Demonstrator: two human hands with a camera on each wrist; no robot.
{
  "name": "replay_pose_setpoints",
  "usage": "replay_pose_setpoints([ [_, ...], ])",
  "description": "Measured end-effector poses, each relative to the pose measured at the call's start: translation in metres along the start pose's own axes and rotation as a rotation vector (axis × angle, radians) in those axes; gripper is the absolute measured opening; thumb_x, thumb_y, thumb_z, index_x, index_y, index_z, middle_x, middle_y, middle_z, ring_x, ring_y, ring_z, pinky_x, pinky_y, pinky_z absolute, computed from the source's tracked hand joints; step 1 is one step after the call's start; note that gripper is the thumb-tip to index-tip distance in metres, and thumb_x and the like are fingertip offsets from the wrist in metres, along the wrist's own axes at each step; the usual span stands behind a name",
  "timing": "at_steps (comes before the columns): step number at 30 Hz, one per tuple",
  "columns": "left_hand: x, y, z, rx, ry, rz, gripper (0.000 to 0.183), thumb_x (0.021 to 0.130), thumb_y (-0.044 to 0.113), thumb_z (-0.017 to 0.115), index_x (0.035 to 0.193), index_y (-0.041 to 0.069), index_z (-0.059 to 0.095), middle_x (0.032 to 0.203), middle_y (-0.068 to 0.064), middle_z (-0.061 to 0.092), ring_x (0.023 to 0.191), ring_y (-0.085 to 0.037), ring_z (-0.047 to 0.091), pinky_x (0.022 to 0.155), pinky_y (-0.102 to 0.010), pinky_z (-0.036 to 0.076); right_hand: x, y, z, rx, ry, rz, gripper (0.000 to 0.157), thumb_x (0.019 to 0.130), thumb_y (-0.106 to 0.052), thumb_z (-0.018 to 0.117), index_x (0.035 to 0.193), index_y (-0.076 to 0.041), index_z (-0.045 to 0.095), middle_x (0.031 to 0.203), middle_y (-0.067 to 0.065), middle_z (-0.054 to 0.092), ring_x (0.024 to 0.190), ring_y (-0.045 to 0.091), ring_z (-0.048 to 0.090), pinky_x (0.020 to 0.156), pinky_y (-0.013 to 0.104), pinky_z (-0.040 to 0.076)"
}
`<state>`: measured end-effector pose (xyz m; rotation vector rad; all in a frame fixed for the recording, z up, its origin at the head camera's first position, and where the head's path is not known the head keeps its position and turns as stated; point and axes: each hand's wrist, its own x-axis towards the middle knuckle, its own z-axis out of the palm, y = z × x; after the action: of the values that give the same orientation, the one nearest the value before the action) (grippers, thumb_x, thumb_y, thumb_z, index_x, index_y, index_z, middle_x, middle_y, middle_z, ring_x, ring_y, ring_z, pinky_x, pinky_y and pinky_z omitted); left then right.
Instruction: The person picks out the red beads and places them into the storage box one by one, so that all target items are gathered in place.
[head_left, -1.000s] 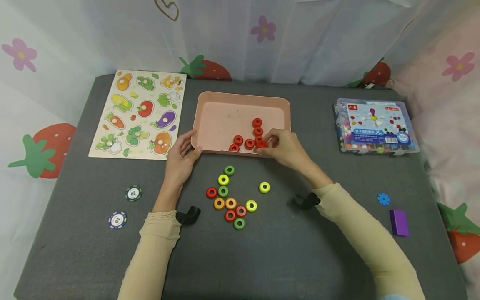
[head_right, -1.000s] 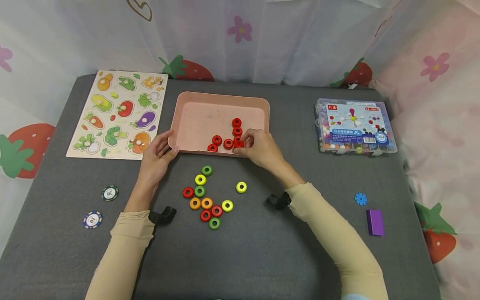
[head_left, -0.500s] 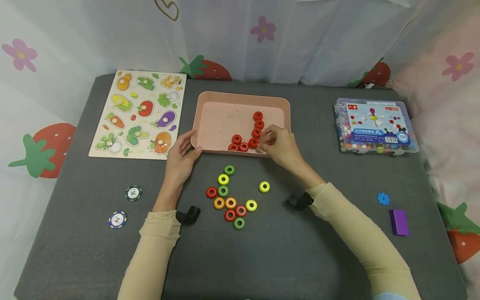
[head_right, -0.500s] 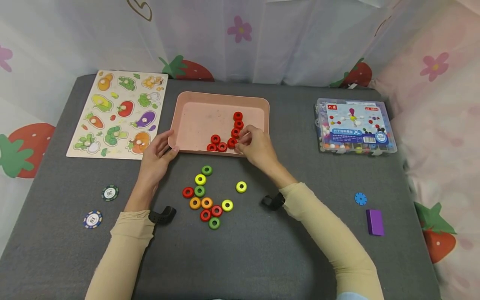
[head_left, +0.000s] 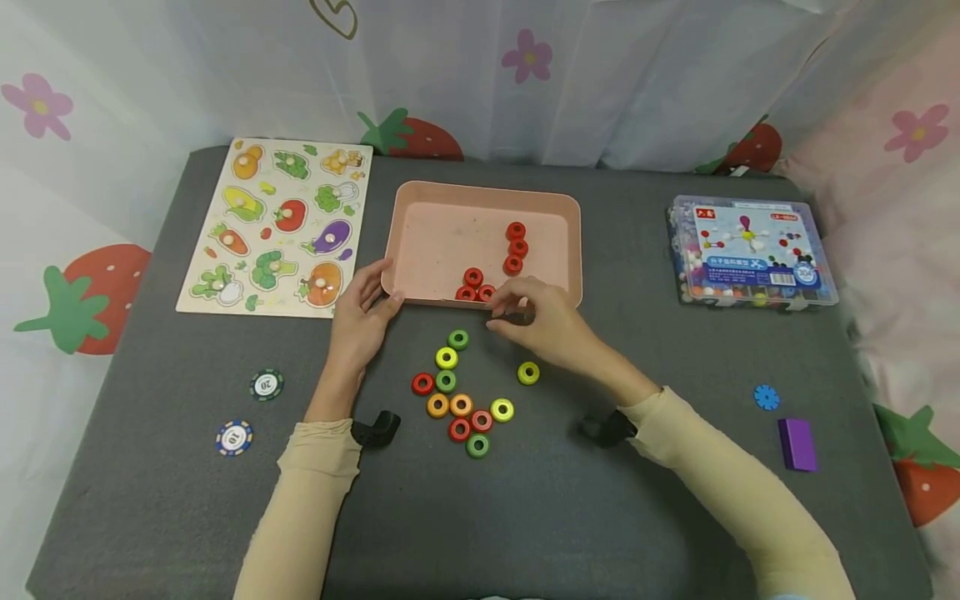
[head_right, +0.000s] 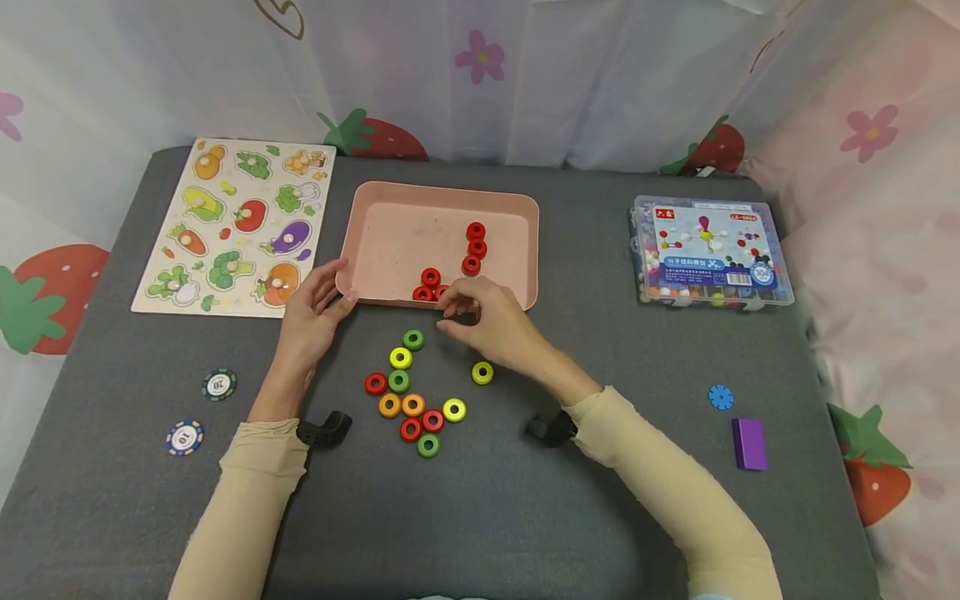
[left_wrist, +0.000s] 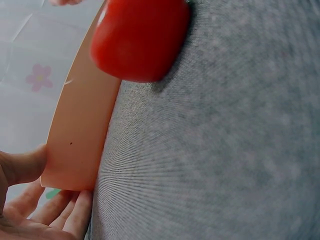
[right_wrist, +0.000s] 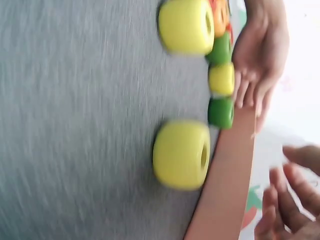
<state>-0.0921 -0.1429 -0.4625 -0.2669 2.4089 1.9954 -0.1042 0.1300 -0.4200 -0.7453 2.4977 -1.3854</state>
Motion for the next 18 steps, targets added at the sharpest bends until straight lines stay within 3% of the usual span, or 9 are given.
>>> replay_pose_setpoints([
  [5,-0.001,0.005,0.0,0.003,-0.001,-0.004,0.052,0.097,0.006,0.065,0.146,0.012,0.05,0.151,-0.009,0.049,0.142,-0.024,0.043,0.115,-0.043,0.039,-0.006,0.001,0.013,0.082,-0.213,-0.013,0.026,0.082,-0.015,0.084,0.103,-0.009,0.071,0.095,0.0,0.069,0.089,0.02,0.062,0.076,0.036,0.052],
  [8,-0.005,0.013,0.0,0.002,-0.008,-0.015,0.052,0.097,0.004,0.062,0.147,0.008,0.048,0.152,-0.014,0.047,0.143,-0.029,0.041,0.116,-0.046,0.038,-0.011,0.004,0.018,0.041,-0.377,-0.008,0.028,0.078,-0.019,0.087,0.101,-0.013,0.073,0.099,-0.002,0.069,0.096,0.021,0.059,0.085,0.038,0.05],
  [11,-0.004,0.012,0.001,0.004,-0.008,-0.013,0.052,0.097,0.005,0.063,0.147,0.008,0.049,0.152,-0.013,0.048,0.143,-0.028,0.041,0.115,-0.045,0.038,-0.016,0.005,0.024,-0.062,-0.525,-0.006,0.031,0.074,-0.027,0.09,0.099,-0.021,0.074,0.106,-0.009,0.064,0.104,0.016,0.052,0.093,0.039,0.04],
  [14,0.002,-0.001,0.001,0.004,0.0,-0.005,0.051,0.097,0.007,0.065,0.146,0.014,0.051,0.15,-0.008,0.05,0.141,-0.023,0.044,0.115,-0.042,0.04,-0.021,0.005,0.03,-0.144,-0.582,-0.023,0.034,0.07,-0.031,0.092,0.098,-0.027,0.074,0.11,-0.014,0.06,0.107,0.012,0.045,0.091,0.039,0.031],
  [18,0.001,-0.002,0.0,0.008,0.002,-0.002,0.05,0.097,0.009,0.065,0.145,0.015,0.052,0.15,-0.007,0.051,0.141,-0.021,0.044,0.114,-0.041,0.04,-0.024,0.006,0.034,-0.176,-0.574,-0.052,0.031,0.071,-0.03,0.091,0.097,-0.03,0.075,0.109,-0.013,0.057,0.107,0.011,0.042,0.09,0.04,0.028],
])
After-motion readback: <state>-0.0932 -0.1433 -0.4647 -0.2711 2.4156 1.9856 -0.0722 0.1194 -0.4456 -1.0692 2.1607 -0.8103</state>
